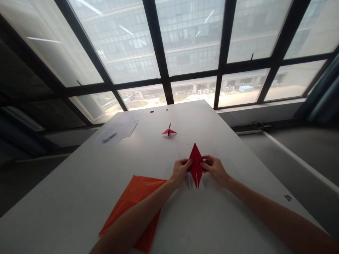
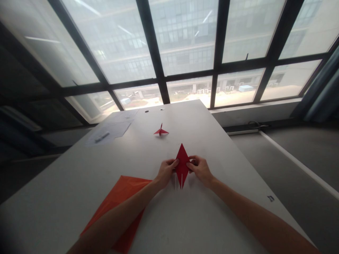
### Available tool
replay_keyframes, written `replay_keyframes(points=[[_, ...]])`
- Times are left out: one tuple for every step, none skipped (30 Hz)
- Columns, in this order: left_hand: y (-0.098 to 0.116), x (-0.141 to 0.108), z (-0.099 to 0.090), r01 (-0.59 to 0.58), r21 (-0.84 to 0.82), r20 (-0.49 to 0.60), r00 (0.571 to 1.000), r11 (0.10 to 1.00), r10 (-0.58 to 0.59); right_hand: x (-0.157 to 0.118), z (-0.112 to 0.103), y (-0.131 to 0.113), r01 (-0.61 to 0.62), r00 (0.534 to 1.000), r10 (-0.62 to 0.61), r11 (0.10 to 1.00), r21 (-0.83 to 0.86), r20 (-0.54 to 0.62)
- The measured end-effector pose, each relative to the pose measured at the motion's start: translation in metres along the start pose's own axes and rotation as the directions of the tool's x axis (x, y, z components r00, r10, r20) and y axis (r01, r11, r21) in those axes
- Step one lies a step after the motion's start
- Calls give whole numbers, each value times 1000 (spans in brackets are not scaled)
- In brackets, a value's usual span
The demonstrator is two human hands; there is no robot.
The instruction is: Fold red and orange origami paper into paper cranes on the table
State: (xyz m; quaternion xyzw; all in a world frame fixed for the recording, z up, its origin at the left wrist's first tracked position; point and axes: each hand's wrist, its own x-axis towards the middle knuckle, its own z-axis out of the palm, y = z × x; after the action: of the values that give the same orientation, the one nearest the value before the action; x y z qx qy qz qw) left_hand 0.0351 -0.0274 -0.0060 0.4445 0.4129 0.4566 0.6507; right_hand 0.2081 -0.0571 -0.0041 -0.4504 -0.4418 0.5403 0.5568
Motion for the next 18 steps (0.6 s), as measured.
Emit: replay_keyframes(points=[[0,0,0,2,-20,-2,1000,1000,-2,0,-1,-1,0,1000,0,1000,6,15],[0,0,0,3,-40,-1,1000,999,-3,-1,-1,-1,1,1000,-1,1000,9,20],[0,0,1,5,-57,-1,1000,998,-5,0,-1,-1,2,1000,-2,1000,9,18],[0,0,1,7,-68,-1,1000,998,-7,0,-1,0,2,1000,-2,1000,8,12],[0,1,1,8,-70,2,1000,997,-8,1,-1,1,2,1000,-2,1000,6,1],[0,1,1,11,-68,10,1000,998,-10,2,0,2,0,1000,0,1000,5,-15],[0,1,1,15,-62,23,1000,998,-13,2,0,3,-1,999,1,1000,6,-32],[0,1,1,18,-57,40,999,998,-15,3,0,4,-2,999,3,1000,9,-50],[0,2,1,17,-54,59,998,998,-14,4,0,5,-3,998,3,1000,13,-66],[1,2,1,14,-55,76,997,998,-10,4,0,5,-3,997,5,1000,17,-78],[1,2,1,9,-60,89,996,998,-4,4,0,5,-4,996,7,1000,24,-89],[2,1,1,2,-70,101,995,998,5,4,0,5,-6,995,10,999,34,-97],[3,1,0,-4,-85,116,993,996,14,4,0,4,-8,994,13,999,46,-104],[4,0,0,-6,-106,133,991,994,21,4,-1,4,-10,994,16,998,60,-109],[4,0,0,-3,-128,149,989,992,23,4,-1,4,-10,994,18,997,72,-112],[5,-1,0,3,-147,165,986,989,21,4,-1,4,-8,994,17,997,82,-111],[6,-1,0,10,-161,178,984,987,19,4,-1,4,-4,994,14,996,90,-106],[6,-1,0,17,-171,187,982,985,16,4,-2,5,1,995,9,995,96,-97]])
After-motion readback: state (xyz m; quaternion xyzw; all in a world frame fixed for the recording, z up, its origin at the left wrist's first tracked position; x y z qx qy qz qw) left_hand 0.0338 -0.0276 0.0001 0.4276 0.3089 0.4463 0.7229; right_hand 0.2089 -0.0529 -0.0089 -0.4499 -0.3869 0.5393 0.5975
